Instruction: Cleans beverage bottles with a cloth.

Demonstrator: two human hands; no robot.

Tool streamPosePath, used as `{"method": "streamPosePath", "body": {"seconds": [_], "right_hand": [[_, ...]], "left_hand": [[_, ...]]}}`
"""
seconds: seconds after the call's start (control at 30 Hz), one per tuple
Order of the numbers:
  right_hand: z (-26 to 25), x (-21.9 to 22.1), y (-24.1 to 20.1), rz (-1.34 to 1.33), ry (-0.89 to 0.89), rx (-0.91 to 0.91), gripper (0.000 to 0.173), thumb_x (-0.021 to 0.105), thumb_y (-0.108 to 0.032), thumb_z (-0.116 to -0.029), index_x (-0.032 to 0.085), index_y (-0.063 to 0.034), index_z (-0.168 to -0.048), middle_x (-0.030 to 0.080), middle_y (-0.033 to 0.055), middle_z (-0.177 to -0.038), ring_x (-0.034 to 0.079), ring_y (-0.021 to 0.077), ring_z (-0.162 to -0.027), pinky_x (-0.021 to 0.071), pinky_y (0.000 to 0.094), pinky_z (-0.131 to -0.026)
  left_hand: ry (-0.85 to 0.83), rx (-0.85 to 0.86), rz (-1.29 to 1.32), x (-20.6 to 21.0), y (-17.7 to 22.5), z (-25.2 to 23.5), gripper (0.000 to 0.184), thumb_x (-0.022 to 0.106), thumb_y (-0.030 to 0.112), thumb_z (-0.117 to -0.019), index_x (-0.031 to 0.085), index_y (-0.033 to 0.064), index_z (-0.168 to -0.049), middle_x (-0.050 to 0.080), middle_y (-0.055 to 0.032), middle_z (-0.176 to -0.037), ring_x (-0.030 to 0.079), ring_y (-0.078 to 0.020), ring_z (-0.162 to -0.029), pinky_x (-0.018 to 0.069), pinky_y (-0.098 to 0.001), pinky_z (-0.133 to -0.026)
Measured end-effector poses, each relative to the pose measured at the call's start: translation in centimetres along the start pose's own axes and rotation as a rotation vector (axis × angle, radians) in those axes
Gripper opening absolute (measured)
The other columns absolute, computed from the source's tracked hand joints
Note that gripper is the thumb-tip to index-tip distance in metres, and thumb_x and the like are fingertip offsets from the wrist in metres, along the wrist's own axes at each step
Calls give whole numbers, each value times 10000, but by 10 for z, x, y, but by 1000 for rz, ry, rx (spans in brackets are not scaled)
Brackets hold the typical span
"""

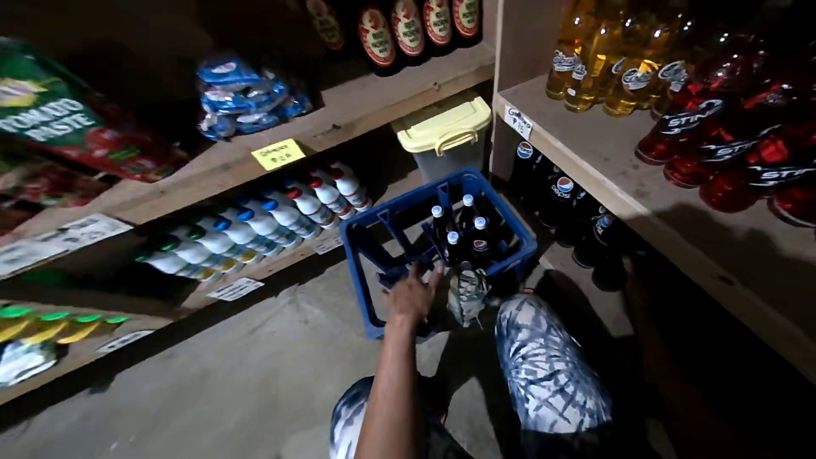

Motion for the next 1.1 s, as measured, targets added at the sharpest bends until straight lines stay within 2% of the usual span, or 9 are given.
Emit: {"method": "streamPosePath", "body": {"seconds": [0.13, 0.27, 0.43, 0.5, 0.6, 0.67, 0.73, 0.87, 1.1], "right_hand": [[61, 3, 19, -67, -63, -43, 682, 573, -264, -1057, 275, 96, -1554, 419, 307, -1536, 446, 377, -1425, 366, 452, -1194], [91, 17, -66, -210, -329, -368, 519, 610, -89, -1002, 445, 141, -1437, 558, 335, -1387, 599, 359, -1271, 493, 412, -1074], [146, 45, -223, -331, -737, -758, 666, 726, -284, -900, 519, 43, -1441, 453, 232, -1537, 503, 300, -1388, 497, 438, -1089], [177, 69, -256, -275, -899, -837, 895, 783, -395, -831, 411, 7, -1538, 314, 218, -1634, 382, 305, -1481, 431, 473, -1143], [201, 100, -278, -192, -885, -818, 644, 756, -231, -922, 497, 114, -1401, 606, 292, -1332, 603, 337, -1254, 470, 485, -1082], [191, 115, -286, -206, -821, -851, 538, 713, -199, -961, 544, 87, -1385, 637, 267, -1307, 630, 335, -1224, 476, 496, -1083], [171, 120, -300, -227, -771, -828, 480, 688, -210, -989, 568, 62, -1366, 659, 254, -1267, 657, 346, -1171, 497, 532, -1047], [116, 121, -311, -392, -687, -567, 495, 588, -304, -1048, 503, -29, -1450, 652, 214, -1282, 661, 303, -1152, 514, 538, -1017], [78, 130, -280, -752, -627, -7, 494, 478, -410, -1082, 505, -64, -1434, 643, 139, -1244, 660, 194, -1083, 567, 416, -927]], "left_hand": [[-157, 62, 53, 25, -1, -8, 684, 413, 610, -1039, 511, 98, -1480, 605, -248, -1370, 563, -441, -1292, 411, -667, -1059], [159, 328, 446, 5, 16, 10, 413, 695, 266, -971, 650, 36, -1311, 699, -203, -1185, 672, -338, -1106, 503, -541, -1003], [484, 527, 1142, -25, 26, 39, 366, 682, 79, -947, 569, 2, -1286, 669, -118, -1089, 665, -138, -881, 576, -343, -796], [294, 649, 1344, -24, 30, 49, 467, 443, 325, -1060, 419, 91, -1463, 624, -39, -1172, 642, -83, -934, 569, -313, -794], [-100, 872, 1381, -22, 36, 67, 973, 257, 796, -944, 119, 134, -1643, 419, -52, -1576, 507, -101, -1331, 446, -332, -1095], [-97, 923, 1368, -28, 23, 66, 933, 341, 731, -973, 249, 51, -1606, 406, -96, -1594, 462, -162, -1402, 402, -373, -1152], [71, 855, 1388, -40, 5, 61, 592, 434, 394, -1053, 460, -14, -1482, 527, -134, -1497, 538, -206, -1348, 443, -400, -1136], [368, 445, 924, -47, -14, 27, 249, 536, 75, -1040, 658, -38, -1225, 691, -150, -1171, 662, -180, -1054, 530, -363, -952], [-263, 413, -147, 51, 35, -90, 444, 690, 206, -963, 611, 6, -1351, 611, -286, -1323, 572, -460, -1258, 434, -631, -1067]]}}
Point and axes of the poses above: each hand's wrist, its own z-axis away from the middle knuckle, its own x-axis out of the palm, y = z × x, the point moved 4 cm from there along -z, towards the middle knuckle
